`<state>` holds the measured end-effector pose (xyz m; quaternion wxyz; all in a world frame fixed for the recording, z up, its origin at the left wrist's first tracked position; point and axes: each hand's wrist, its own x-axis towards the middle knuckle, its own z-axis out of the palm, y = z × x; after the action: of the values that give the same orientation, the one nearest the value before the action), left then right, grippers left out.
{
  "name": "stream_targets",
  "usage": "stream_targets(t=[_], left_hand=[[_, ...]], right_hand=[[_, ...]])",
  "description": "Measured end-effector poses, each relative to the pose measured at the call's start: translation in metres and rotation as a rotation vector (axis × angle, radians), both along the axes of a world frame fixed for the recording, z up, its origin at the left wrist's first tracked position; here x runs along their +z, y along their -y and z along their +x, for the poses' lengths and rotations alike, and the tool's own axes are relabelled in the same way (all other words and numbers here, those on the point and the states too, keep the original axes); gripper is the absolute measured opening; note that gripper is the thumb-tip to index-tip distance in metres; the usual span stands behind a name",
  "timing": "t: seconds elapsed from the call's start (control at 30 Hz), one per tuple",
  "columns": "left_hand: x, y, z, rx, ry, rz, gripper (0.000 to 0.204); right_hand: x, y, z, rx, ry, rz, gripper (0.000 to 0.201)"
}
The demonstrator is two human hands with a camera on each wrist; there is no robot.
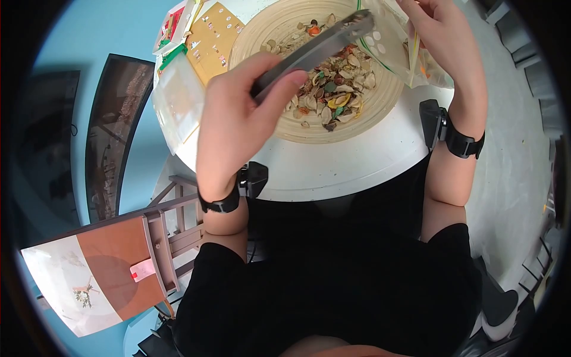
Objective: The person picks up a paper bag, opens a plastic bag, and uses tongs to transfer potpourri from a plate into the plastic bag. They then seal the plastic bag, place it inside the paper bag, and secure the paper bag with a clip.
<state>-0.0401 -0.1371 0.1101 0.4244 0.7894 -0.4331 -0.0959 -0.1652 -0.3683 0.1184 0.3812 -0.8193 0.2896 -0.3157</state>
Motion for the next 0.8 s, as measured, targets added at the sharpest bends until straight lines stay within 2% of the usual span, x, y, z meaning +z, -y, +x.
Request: stream_targets(t=[0.1,0.17,0.2,0.23,0.3,0.43,0.6,0.73,0.8], left_hand=[[-0.004,0.011,-0.005,0.017,-0.036,0.046,0.025],[-0.005,0.009,-0.001,0.058,-0.068,0.105,0.025],[-0.006,0.005,0.005,0.079,-0.091,0.113,0.027],[-0.009,0.003,0.012,0.089,-0.065,0.116,0.029],[-0.018,0.000,0.026,0.106,-0.014,0.119,0.032],[-0.027,0.004,0.035,0.106,0.161,0.367,0.034],[-0.040,0.000,0.035,0.073,0.131,0.320,0.031],[-0.035,0.000,0.030,0.090,0.172,0.392,0.029],[-0.032,0.001,0.028,0.089,0.127,0.407,0.029]], right_hand=[[0.004,-0.001,0.000,0.008,0.028,0.033,0.030],[-0.008,0.000,0.000,-0.066,0.070,-0.150,0.030],[-0.011,0.004,0.000,-0.064,0.073,-0.157,0.030],[-0.014,0.008,-0.001,-0.062,0.076,-0.164,0.030],[-0.010,0.024,-0.006,0.016,0.045,-0.019,0.029],[-0.011,0.015,-0.006,-0.018,0.090,-0.095,0.029],[-0.009,0.018,-0.007,-0.031,0.064,-0.046,0.030],[-0.009,0.005,-0.006,-0.090,0.078,-0.208,0.030],[-0.009,0.005,-0.006,-0.084,0.075,-0.195,0.030]])
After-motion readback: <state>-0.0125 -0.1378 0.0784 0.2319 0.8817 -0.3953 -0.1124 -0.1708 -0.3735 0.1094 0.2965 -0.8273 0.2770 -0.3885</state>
